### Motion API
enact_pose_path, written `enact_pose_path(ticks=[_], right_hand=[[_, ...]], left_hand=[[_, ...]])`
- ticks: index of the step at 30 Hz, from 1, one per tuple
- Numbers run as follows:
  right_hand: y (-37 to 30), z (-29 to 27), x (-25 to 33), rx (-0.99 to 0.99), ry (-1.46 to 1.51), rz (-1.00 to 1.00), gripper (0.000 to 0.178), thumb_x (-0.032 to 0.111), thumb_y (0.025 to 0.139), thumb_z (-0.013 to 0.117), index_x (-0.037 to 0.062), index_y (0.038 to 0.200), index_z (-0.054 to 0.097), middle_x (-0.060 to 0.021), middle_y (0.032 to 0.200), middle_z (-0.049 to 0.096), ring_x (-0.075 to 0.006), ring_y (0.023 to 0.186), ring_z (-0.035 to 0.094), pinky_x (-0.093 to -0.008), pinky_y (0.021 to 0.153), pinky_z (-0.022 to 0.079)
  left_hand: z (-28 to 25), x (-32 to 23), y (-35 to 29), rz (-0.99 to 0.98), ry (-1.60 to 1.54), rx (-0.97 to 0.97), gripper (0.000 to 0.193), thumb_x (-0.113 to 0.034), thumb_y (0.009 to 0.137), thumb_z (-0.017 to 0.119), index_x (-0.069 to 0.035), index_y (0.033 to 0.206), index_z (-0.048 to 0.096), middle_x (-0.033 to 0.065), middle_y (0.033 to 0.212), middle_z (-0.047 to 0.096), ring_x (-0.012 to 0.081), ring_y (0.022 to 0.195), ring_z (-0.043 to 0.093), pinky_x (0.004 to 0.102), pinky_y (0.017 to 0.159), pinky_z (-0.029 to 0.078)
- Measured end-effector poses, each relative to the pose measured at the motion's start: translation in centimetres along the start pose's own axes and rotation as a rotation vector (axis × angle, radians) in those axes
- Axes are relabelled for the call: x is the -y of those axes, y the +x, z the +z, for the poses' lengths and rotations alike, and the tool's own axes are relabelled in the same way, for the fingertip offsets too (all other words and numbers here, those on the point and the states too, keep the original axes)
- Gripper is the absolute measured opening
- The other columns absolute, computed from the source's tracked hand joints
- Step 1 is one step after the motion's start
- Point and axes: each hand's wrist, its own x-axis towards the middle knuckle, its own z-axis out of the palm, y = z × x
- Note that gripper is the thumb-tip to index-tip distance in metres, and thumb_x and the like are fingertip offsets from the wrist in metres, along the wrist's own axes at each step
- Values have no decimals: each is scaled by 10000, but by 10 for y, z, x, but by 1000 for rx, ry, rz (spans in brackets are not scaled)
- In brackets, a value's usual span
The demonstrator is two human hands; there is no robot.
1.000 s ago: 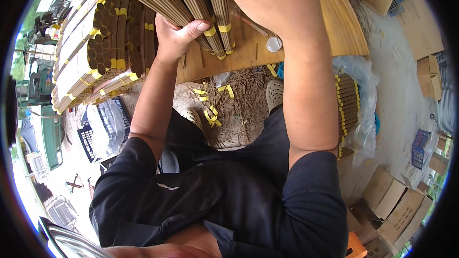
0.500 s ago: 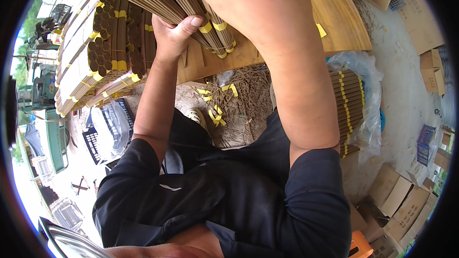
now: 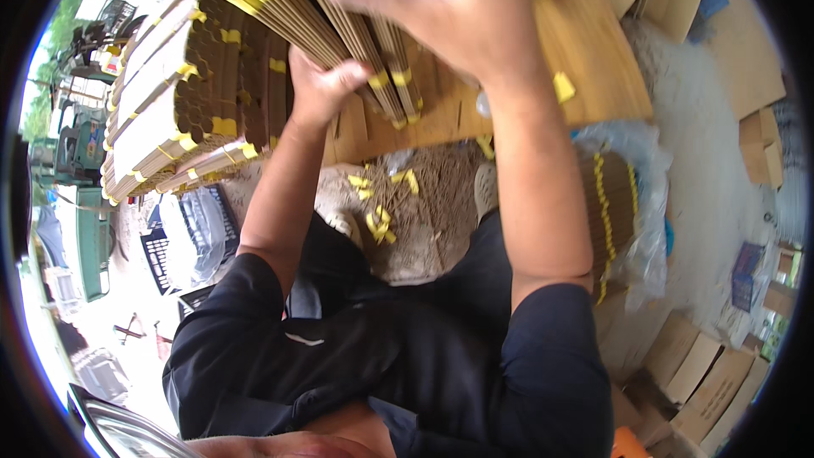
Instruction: The person gathers loose incense sticks and bundles them into groups, securing each bundle with yellow rubber bands. The person repeatedly picks up sticks, aligns them, and wraps bands around the bundles before placing them on a stack.
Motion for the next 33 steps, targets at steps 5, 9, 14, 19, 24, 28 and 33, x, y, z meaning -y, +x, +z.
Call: enact_pose_path(ticks=[5,9,14,19,24,28,33], right_hand=[[-25,29,-39,-43,775,138,1153,466,696,958,68,1577,330,-122,1377,581,-237,1287,553,-408,1088,447],[-32,40,-19,16,323,324,878,365,713,969,-33,1339,501,-156,1257,657,-231,1150,642,-405,1024,503],[-33,40,-14,-86,477,198,779,329,736,962,-25,1296,553,-93,1176,694,-183,1061,671,-344,956,537],[-32,20,-26,99,580,302,755,342,733,963,-24,1272,580,-84,1169,699,-175,1035,675,-335,944,540],[-36,21,-17,7,495,189,743,312,732,967,-35,1261,578,-90,1174,708,-185,1074,681,-329,950,547],[-26,12,-11,56,615,227,1001,347,755,944,-44,1494,393,-151,1337,619,-222,1230,610,-380,1075,473],[-21,14,-6,-65,658,211,1047,565,847,806,-30,1557,318,-174,1402,558,-227,1310,545,-391,1126,417]], left_hand=[[2,10,13,-123,-128,225,1074,-343,551,1044,-15,1414,497,70,1316,642,190,1216,607,390,1082,478],[-1,4,4,-238,-106,221,1039,-384,568,1033,-9,1393,525,76,1294,654,167,1168,619,359,1038,497],[14,12,-3,-128,57,134,1113,-433,600,1011,-5,1457,445,110,1344,628,185,1242,595,376,1061,487],[9,16,-2,-51,-67,236,1065,-421,692,971,-5,1496,410,117,1430,553,189,1353,493,385,1131,403],[18,5,-7,-103,103,246,938,-356,720,965,-14,1444,477,91,1360,614,166,1251,560,368,1068,467],[22,7,-13,-80,149,234,988,-367,706,963,-16,1476,452,134,1381,600,232,1286,568,392,1108,440],[21,11,-9,63,124,204,959,-373,784,902,11,1505,400,167,1400,581,262,1305,563,399,1120,419]])
